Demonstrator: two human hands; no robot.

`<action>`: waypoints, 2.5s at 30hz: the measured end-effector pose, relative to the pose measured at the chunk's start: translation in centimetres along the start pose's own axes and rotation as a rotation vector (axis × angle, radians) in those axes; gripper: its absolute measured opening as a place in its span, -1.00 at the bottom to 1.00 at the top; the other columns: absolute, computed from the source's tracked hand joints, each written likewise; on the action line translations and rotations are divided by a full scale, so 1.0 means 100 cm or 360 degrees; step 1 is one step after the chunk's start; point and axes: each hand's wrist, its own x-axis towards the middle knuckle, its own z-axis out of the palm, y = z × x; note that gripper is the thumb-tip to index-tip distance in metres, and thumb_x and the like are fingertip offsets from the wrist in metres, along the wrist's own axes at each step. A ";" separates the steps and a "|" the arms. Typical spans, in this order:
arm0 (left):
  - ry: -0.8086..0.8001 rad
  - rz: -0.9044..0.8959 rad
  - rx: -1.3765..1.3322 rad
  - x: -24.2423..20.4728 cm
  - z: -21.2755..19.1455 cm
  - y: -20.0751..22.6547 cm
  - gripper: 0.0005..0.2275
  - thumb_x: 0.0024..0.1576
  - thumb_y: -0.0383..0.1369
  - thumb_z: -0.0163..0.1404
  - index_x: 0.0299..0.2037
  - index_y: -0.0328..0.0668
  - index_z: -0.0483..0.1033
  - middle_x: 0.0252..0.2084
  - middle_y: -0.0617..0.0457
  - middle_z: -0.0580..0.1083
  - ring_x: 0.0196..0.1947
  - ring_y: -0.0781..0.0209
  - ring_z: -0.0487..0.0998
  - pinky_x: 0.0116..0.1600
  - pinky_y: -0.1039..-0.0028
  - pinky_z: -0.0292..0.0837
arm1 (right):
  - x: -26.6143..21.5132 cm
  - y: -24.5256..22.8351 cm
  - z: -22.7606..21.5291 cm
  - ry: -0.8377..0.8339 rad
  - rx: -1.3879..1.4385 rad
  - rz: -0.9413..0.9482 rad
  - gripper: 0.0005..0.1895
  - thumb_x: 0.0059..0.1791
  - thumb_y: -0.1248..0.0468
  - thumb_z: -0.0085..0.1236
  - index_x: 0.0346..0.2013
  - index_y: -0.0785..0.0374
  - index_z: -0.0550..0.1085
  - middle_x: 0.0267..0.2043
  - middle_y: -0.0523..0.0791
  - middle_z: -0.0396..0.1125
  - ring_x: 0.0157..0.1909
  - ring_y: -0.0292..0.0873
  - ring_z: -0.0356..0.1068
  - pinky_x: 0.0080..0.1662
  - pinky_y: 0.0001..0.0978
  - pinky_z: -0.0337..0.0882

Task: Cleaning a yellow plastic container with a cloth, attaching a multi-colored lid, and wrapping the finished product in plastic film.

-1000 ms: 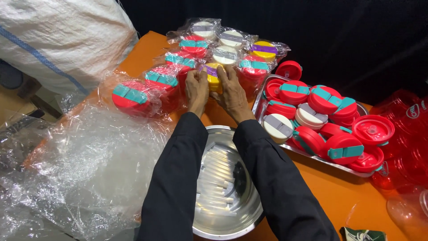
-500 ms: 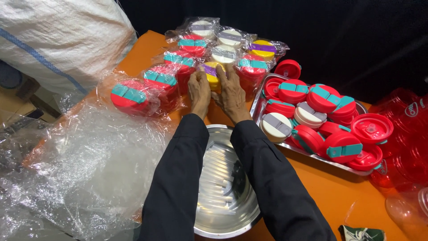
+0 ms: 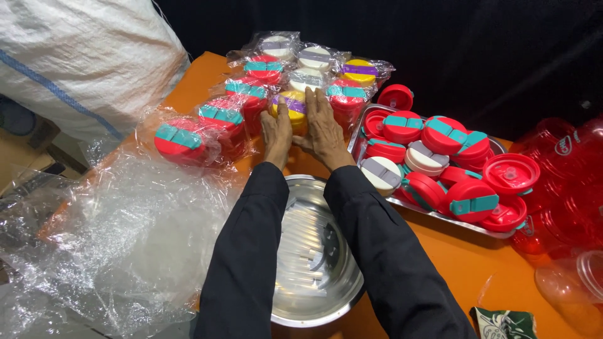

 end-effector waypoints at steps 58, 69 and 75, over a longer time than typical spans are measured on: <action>-0.0015 0.1161 0.0370 -0.079 -0.020 -0.028 -0.78 0.16 -0.14 0.08 -0.42 -0.03 0.50 -0.45 -0.01 0.55 -0.37 -0.04 0.65 -0.25 0.23 0.54 | -0.150 0.010 -0.013 -0.0124 -0.0463 -0.0477 -0.54 -0.03 0.08 0.18 0.15 -0.01 0.39 0.06 -0.10 0.45 0.11 -0.06 0.48 0.19 -0.01 0.29; -0.0416 0.1348 0.0582 -0.123 -0.008 -0.038 -0.77 0.19 -0.13 0.03 -0.39 -0.05 0.47 -0.42 0.00 0.53 -0.32 -0.13 0.64 -0.25 0.14 0.56 | -0.191 0.001 -0.060 -0.0046 -0.0572 -0.0525 -0.61 -0.06 0.08 0.20 0.04 0.05 0.42 0.01 -0.10 0.38 -0.02 0.02 0.48 0.08 -0.04 0.31; -0.0642 0.1309 0.0414 -0.136 -0.021 -0.014 -0.92 0.13 -0.34 0.10 -0.32 -0.14 0.53 -0.42 -0.09 0.57 -0.39 -0.13 0.66 -0.33 0.19 0.56 | -0.212 -0.032 -0.091 0.0001 -0.0168 -0.0381 -0.57 -0.02 0.19 0.15 0.14 0.18 0.41 0.13 0.08 0.35 0.01 0.28 0.44 -0.02 0.06 0.44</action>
